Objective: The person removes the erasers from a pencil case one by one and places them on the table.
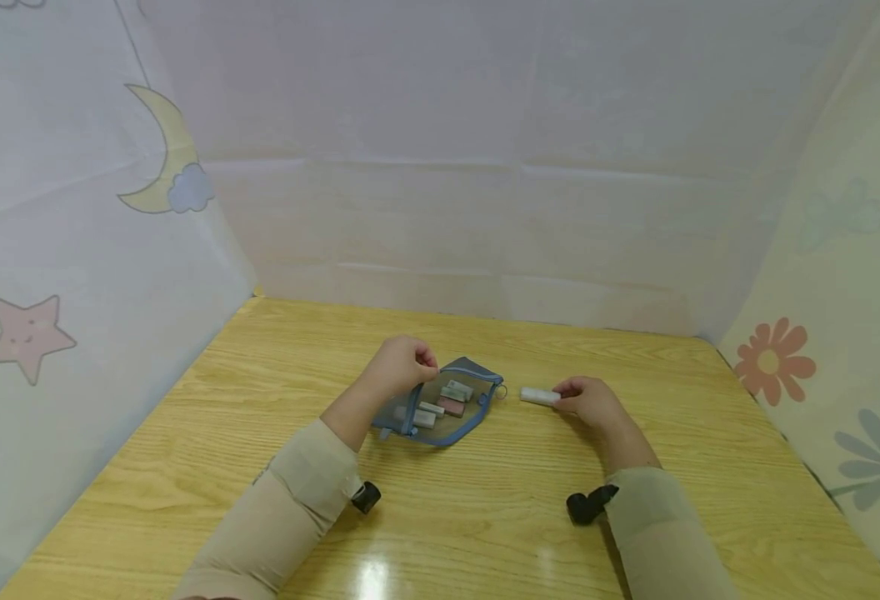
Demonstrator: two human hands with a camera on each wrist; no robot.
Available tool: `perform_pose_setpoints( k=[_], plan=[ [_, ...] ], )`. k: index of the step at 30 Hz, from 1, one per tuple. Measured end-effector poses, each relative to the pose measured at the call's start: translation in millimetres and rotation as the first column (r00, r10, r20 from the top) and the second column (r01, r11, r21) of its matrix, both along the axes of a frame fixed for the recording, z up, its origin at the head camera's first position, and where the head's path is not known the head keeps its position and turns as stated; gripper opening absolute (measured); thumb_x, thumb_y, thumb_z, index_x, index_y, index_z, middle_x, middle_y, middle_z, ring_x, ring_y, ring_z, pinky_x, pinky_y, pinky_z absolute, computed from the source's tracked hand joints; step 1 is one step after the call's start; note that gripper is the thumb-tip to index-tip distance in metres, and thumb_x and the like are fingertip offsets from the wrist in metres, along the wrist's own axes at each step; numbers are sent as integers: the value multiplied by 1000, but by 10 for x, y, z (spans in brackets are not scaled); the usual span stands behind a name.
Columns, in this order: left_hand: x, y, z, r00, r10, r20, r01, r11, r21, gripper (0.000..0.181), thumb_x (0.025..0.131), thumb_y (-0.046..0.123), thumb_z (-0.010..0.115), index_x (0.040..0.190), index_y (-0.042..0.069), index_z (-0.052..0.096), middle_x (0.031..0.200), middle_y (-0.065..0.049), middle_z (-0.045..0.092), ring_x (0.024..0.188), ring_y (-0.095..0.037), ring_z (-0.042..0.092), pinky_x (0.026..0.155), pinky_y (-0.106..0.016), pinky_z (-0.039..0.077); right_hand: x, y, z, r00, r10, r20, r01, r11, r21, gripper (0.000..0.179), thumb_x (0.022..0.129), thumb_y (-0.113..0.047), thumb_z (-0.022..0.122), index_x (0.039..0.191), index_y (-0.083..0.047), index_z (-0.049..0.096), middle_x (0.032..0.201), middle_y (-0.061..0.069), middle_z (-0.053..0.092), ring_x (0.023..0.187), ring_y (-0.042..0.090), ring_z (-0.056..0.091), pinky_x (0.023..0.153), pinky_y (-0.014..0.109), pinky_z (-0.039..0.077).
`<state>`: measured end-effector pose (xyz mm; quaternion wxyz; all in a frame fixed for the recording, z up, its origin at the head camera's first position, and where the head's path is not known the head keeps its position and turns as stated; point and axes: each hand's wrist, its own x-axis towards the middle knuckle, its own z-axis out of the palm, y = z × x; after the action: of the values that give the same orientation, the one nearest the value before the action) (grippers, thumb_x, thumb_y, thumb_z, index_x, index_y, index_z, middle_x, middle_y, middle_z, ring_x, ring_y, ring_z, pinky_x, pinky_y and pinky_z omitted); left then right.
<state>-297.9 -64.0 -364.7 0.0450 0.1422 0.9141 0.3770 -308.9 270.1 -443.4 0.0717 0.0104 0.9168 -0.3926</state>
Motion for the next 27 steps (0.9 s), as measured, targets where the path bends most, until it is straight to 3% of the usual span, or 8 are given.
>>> perform_pose_setpoints(
  k=[7,13,27],
  plan=[
    [-3,-5,-3,1000,3,3,-3,1000,14,11,80,13,67,70,14,64,68,3,59,62,-14,50,56,-26,41,-4,-4,-29,999,18,-36,-15,997,72,24,84,-16,65,105,-4,63,97,11,60,87,25,53,76,38,42],
    [-19,-8,-28,1000,-1,6,1,1000,23,12,81,14,67,70,14,64,69,3,59,61,-14,49,56,-26,41,11,-31,-9,999,28,-30,-26,997,75,24,84,-14,64,105,-2,62,96,11,60,86,25,53,76,39,42],
    [-29,-2,-27,1000,4,28,-4,1000,30,11,82,15,66,71,15,64,70,2,59,62,-15,50,55,-27,42,10,-59,86,1000,-25,13,26,999,-43,33,86,-19,62,113,0,58,104,14,58,90,24,56,74,33,48]
  ],
)
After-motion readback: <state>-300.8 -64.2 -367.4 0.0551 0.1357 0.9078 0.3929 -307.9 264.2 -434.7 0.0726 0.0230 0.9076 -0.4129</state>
